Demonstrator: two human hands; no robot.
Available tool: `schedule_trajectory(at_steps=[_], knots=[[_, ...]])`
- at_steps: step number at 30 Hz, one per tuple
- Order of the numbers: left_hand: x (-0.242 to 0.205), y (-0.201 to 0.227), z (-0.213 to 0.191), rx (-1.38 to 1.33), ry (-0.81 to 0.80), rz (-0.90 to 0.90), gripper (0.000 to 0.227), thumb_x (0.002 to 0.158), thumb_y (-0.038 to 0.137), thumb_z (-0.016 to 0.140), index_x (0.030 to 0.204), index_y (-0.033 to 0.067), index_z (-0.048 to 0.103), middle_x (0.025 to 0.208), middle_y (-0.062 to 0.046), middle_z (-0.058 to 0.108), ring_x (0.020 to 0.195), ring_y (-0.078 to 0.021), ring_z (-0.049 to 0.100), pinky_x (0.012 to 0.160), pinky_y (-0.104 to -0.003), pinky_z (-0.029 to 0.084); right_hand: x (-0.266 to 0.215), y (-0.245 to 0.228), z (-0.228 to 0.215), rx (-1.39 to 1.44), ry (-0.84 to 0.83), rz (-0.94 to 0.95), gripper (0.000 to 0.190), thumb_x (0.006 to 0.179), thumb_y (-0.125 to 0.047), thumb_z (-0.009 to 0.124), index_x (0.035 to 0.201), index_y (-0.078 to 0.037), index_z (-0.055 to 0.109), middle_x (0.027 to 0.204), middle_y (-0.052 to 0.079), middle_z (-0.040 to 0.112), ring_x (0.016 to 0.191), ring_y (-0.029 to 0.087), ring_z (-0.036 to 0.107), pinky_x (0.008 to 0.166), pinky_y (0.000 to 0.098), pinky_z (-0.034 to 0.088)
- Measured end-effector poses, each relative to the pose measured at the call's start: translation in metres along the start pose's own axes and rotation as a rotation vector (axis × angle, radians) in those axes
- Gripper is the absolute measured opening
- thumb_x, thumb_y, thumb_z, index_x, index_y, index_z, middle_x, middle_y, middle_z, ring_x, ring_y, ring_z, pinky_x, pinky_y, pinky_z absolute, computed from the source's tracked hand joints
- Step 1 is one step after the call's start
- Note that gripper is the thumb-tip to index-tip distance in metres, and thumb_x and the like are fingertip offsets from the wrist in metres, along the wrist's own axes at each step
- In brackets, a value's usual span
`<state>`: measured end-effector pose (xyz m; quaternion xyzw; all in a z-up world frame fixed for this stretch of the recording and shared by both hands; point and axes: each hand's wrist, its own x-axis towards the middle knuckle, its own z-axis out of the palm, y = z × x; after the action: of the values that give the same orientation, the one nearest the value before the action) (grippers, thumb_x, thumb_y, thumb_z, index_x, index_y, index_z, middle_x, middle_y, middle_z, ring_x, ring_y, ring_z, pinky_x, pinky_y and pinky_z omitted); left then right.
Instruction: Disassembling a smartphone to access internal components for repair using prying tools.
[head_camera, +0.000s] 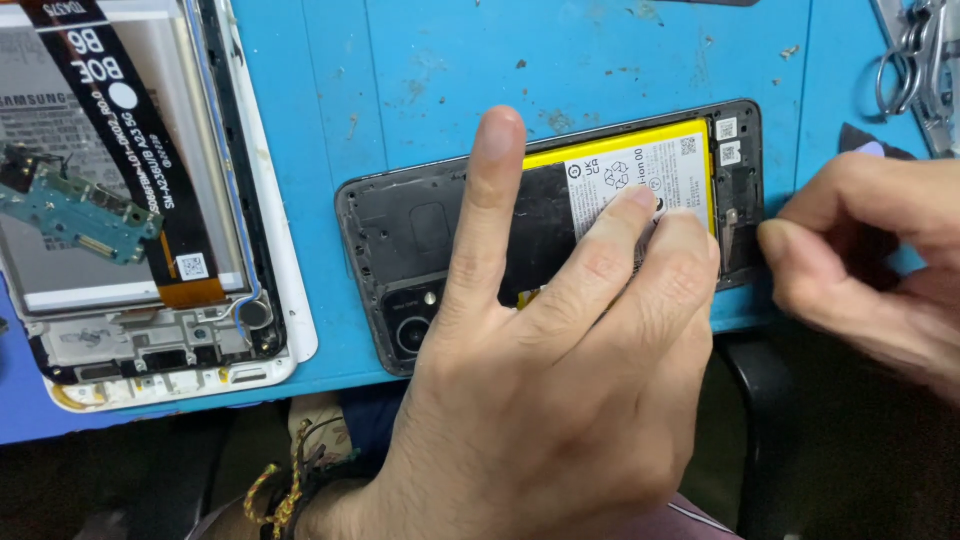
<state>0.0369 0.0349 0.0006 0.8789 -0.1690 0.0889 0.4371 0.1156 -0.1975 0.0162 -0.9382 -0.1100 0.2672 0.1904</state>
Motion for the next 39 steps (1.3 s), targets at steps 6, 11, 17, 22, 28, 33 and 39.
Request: schedule_trajectory(at_steps=[6, 11, 17, 22, 28, 33, 39], knots=[[0.004, 0.001, 0.004, 0.065, -0.006, 0.013, 0.021, 0.106, -0.001, 0.076, 0.127, -0.0047, 0.074, 0.130, -0.016, 0.057, 0.130, -0.0284, 0.048, 0.121, -0.083, 0.023, 0.024, 0.369, 0.012, 0.152, 0.058, 0.102, 0.009, 0.092, -0.001, 0.066, 0.090, 0.008, 0.065, 0.057, 0.015, 0.060, 0.041, 0.022, 0.054, 0.045, 0.0300, 0.046], [0.014, 0.008, 0.009, 0.177, -0.042, -0.013, 0.020, 0.107, 0.001, 0.081, 0.126, 0.0006, 0.073, 0.127, -0.013, 0.059, 0.127, -0.0273, 0.050, 0.114, -0.089, 0.020, -0.045, 0.156, 0.026, 0.189, 0.041, 0.201, 0.023, 0.093, -0.005, 0.063, 0.076, 0.007, 0.072, 0.046, 0.016, 0.060, 0.035, 0.025, 0.055, 0.040, 0.0322, 0.043], [0.025, 0.018, 0.025, 0.205, -0.076, -0.004, 0.020, 0.106, 0.005, 0.082, 0.123, 0.0022, 0.073, 0.124, -0.012, 0.060, 0.124, -0.0266, 0.053, 0.109, -0.091, 0.020, -0.051, 0.094, 0.023, 0.064, 0.126, -0.039, 0.019, 0.089, -0.018, 0.065, 0.079, -0.003, 0.071, 0.059, 0.008, 0.059, 0.052, 0.019, 0.055, 0.059, 0.0298, 0.047], [0.027, 0.017, 0.027, 0.205, -0.105, 0.011, 0.019, 0.105, 0.004, 0.082, 0.121, 0.0023, 0.074, 0.123, -0.011, 0.061, 0.122, -0.0266, 0.055, 0.108, -0.088, 0.023, -0.045, 0.082, 0.018, 0.122, 0.161, -0.105, 0.008, 0.087, -0.008, 0.072, 0.089, 0.000, 0.071, 0.073, 0.010, 0.063, 0.056, 0.017, 0.060, 0.059, 0.0272, 0.053], [0.028, 0.016, 0.026, 0.209, -0.130, 0.024, 0.017, 0.104, 0.004, 0.083, 0.119, 0.0024, 0.074, 0.121, -0.011, 0.062, 0.119, -0.0264, 0.057, 0.107, -0.083, 0.028, -0.035, 0.104, 0.023, -0.009, -0.078, -0.040, 0.033, 0.081, -0.034, 0.070, 0.057, -0.018, 0.083, 0.037, -0.002, 0.073, 0.035, 0.014, 0.068, 0.052, 0.0271, 0.055], [0.034, 0.014, 0.029, 0.207, -0.145, 0.039, 0.015, 0.103, 0.004, 0.083, 0.117, 0.0026, 0.075, 0.119, -0.011, 0.064, 0.117, -0.0263, 0.060, 0.105, -0.079, 0.032, -0.045, 0.088, 0.019, 0.186, 0.119, -0.095, 0.009, 0.085, -0.010, 0.071, 0.089, -0.003, 0.073, 0.072, 0.009, 0.064, 0.058, 0.018, 0.064, 0.061, 0.0276, 0.055], [0.037, 0.014, 0.026, 0.201, -0.154, 0.054, 0.014, 0.103, 0.003, 0.083, 0.114, 0.0027, 0.076, 0.117, -0.010, 0.065, 0.115, -0.0262, 0.063, 0.104, -0.075, 0.036, -0.015, 0.103, 0.008, 0.130, -0.175, -0.152, 0.038, 0.083, -0.033, 0.065, 0.052, -0.019, 0.083, 0.027, -0.004, 0.076, 0.012, 0.014, 0.069, 0.026, 0.0234, 0.059]])
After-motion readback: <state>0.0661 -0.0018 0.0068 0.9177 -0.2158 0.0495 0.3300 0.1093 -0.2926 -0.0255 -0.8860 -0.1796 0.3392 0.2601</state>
